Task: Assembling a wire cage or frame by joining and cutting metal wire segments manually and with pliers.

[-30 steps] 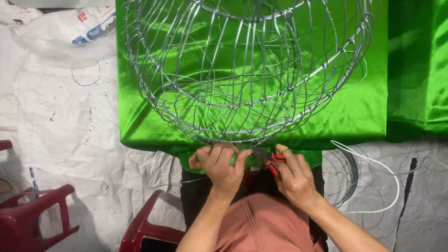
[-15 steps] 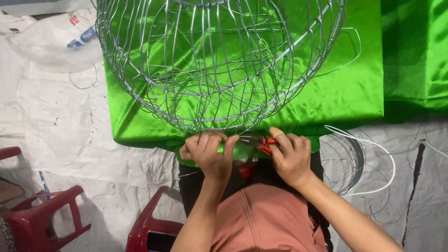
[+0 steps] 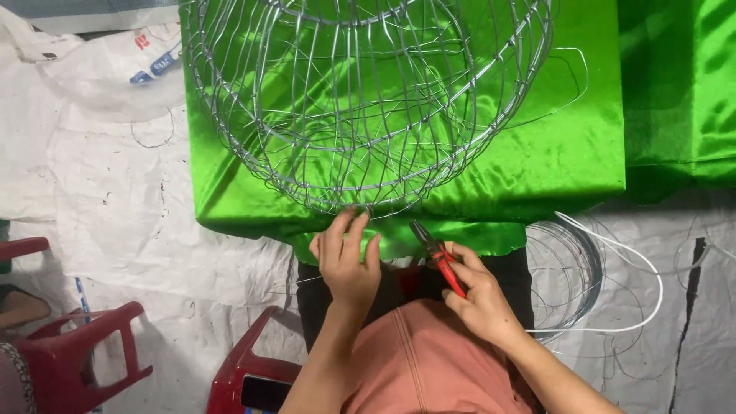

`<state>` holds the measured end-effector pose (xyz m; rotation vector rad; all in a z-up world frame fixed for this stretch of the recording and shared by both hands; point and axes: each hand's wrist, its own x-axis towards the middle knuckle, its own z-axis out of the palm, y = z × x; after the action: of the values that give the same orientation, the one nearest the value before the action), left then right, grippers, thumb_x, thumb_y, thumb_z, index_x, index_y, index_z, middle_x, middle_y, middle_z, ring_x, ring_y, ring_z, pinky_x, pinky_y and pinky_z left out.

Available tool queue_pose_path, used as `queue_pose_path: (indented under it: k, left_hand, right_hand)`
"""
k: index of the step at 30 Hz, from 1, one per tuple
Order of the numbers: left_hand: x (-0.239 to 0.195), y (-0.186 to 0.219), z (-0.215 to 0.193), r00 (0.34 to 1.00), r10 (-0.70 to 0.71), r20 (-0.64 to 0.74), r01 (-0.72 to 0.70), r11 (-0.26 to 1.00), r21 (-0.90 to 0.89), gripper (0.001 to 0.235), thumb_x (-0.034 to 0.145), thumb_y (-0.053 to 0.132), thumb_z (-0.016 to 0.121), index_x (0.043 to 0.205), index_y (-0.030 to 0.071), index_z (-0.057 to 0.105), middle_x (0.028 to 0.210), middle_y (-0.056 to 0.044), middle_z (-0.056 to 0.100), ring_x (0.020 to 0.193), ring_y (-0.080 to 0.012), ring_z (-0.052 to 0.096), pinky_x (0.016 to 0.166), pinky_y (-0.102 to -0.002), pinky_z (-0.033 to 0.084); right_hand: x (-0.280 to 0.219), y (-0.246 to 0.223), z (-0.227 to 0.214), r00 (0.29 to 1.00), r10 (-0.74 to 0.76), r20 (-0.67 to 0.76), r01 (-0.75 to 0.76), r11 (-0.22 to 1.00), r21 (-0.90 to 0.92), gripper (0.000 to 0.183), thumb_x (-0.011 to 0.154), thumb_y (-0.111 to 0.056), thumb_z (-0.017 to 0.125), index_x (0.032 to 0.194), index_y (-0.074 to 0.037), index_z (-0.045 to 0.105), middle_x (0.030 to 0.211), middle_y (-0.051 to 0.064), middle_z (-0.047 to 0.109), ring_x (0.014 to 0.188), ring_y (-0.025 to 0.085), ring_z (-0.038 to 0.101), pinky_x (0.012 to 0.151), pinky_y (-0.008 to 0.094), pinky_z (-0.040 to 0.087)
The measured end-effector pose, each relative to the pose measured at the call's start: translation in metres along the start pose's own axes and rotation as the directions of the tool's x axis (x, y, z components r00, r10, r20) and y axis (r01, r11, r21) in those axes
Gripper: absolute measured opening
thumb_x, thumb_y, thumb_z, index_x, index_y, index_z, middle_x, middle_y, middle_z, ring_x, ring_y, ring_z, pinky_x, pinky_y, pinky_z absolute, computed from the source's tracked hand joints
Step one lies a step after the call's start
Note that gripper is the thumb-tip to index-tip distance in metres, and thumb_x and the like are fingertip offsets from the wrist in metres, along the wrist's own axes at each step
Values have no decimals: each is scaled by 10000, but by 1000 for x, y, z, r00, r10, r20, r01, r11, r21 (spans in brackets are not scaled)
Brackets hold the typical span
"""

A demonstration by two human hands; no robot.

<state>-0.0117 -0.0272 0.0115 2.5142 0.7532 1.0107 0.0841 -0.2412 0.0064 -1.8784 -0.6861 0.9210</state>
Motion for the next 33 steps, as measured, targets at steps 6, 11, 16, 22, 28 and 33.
queue_pose_path:
  k: [6,11,16,22,28,33]
  left_hand:
    - [-17,15,-7,987,-158,-28,137,920,-367,147,946,61,680,1068,-14,646,1091,-154,615,1004,-290,659,899,-384,584]
    - [-3,-15,-23,976,-62,-208,11,971,-238,163,915,117,721,1045,44,656,1114,-129,658,995,-288,619,884,-403,487]
    - [110,-12,-84,926,140,-351,-190,975,-113,173,973,207,687,1064,62,659,1235,-195,609,1055,-323,522,972,-453,400]
    - [178,18,-104,958,138,-250,-198,952,-235,376,1081,362,617,1339,88,595,1535,-106,410,1381,-303,376,1189,-484,258]
    - [71,15,-57,981,6,-191,-77,927,-367,129,974,68,616,1079,55,690,1042,-107,685,982,-274,631,941,-412,456]
    - [29,29,-36,985,-130,117,161,937,-310,189,930,19,669,1113,30,716,930,-98,738,859,-245,706,790,-362,555]
  right_hand:
    - [-5,-14,-11,997,-61,-43,53,984,-169,512,726,36,615,1224,-47,703,1491,127,490,1400,321,480,1137,421,362]
    - [10,-10,-48,926,-99,-365,-66,907,-415,524,725,6,710,1249,19,689,1481,219,492,1315,448,486,1119,522,392]
    - [54,-21,-80,839,-65,-541,-332,726,-602,457,807,-119,802,1248,-32,725,1537,170,453,1169,527,579,963,629,503]
    - [121,6,-91,802,6,-598,-443,677,-588,454,867,-253,797,1298,-158,693,1566,37,351,1307,521,387,1022,693,387]
    - [112,-12,-84,810,-72,-583,-395,668,-631,453,881,-324,800,1288,-147,707,1512,91,413,1289,432,380,959,575,428]
    - [65,-70,-23,787,-469,-401,285,853,-437,124,948,-94,724,1057,-126,775,941,70,731,866,266,720,804,361,578]
